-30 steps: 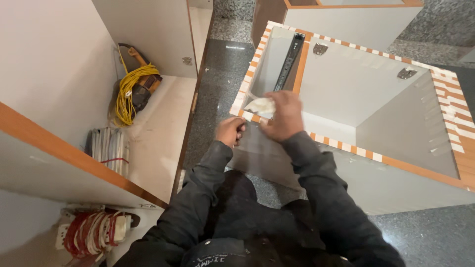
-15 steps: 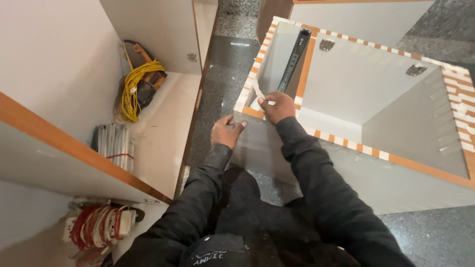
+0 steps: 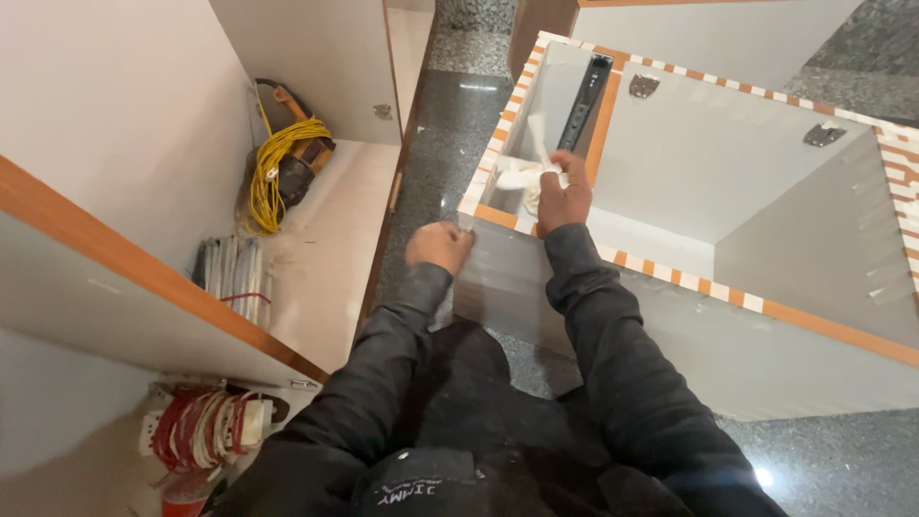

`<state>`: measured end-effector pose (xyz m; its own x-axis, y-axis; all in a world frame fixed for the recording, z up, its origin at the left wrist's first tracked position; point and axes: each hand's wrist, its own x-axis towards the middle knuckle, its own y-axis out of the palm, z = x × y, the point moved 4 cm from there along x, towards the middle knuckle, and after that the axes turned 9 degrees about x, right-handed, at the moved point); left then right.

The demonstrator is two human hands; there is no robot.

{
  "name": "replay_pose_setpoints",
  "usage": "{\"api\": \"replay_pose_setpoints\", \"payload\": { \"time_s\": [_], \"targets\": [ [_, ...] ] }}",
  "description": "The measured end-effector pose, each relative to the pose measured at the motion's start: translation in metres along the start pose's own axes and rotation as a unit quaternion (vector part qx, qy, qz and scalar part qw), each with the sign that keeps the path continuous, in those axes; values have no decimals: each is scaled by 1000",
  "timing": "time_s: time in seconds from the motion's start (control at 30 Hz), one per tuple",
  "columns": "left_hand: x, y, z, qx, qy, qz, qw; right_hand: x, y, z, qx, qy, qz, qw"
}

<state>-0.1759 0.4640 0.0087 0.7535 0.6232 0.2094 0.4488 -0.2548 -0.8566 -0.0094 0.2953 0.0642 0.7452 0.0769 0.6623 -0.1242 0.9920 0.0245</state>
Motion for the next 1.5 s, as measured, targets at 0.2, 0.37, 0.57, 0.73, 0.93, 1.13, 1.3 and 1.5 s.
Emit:
{"api": "replay_pose_setpoints", "payload": {
  "time_s": [0.2, 0.37, 0.57, 0.73, 0.93, 1.13, 1.3, 1.5],
  "targets": [
    [6, 9, 5, 7, 18, 24, 1000, 6, 1, -20, -6, 28, 46, 999],
    [3, 16, -1, 55, 82, -31, 995, 6, 7, -19, -201, 27, 137, 970],
    [28, -47, 15, -166, 114, -3, 979, -2, 15, 40, -73, 76, 147, 983],
    [52, -91, -39, -178, 160, 61, 969, -10, 45, 85, -46, -133, 327, 934],
    [66, -83, -27, -388, -4, -2, 922, -5, 42, 16, -86, 132, 133, 979],
    [75, -58, 17, -725, -42, -22, 687, 1, 26, 2, 392, 249, -32, 885],
    [-7, -43, -55, -708, 3, 93, 700, -64, -6, 51, 311, 122, 210, 919],
    [-77, -53, -83, -117, 191, 142, 964, -222, -138, -1, 41, 302, 111, 946]
  ]
}}
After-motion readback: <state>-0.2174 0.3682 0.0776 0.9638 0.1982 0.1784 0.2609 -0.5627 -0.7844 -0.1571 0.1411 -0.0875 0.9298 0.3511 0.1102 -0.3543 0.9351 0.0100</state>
